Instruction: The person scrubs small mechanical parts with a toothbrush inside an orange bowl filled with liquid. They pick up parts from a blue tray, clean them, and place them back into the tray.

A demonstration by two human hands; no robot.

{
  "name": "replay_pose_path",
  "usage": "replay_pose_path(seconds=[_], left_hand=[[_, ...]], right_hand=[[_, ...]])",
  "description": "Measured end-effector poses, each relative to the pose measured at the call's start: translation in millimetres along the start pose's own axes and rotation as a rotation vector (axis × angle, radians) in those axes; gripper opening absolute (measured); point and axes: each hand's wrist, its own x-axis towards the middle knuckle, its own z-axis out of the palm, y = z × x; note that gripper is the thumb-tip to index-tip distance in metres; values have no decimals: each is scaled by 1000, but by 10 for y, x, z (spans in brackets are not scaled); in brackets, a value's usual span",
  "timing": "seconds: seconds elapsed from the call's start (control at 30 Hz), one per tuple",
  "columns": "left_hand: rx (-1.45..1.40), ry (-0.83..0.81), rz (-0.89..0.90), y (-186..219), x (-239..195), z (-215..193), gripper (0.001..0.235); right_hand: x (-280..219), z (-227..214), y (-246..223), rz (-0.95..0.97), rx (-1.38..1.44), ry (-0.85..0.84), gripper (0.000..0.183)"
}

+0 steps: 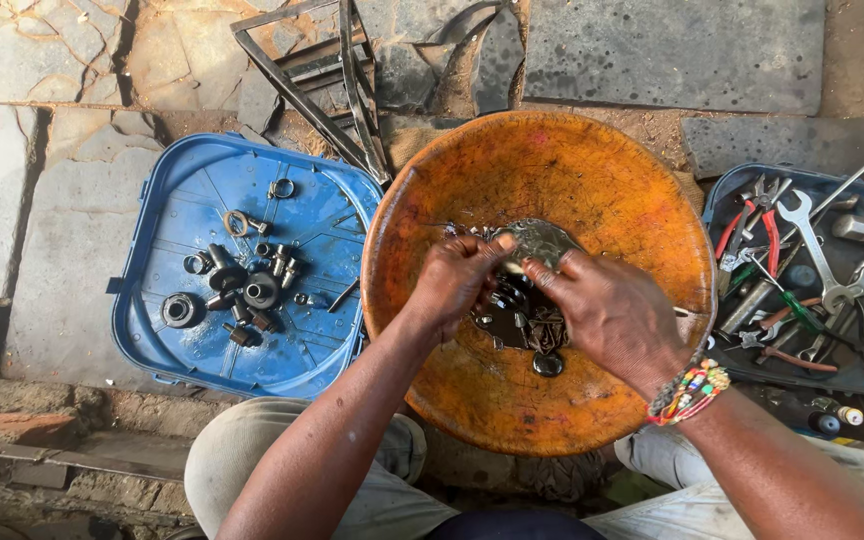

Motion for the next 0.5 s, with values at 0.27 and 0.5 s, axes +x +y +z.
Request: replay_pose_path(seconds=[0.27,0.5], left_hand=[[41,-101,268,-84,32,-26,17],[-270,-333,219,-134,49,-127,29]], right_hand=[[-30,292,73,234,148,-245,41],[-41,412,299,676,1465,-530,37]])
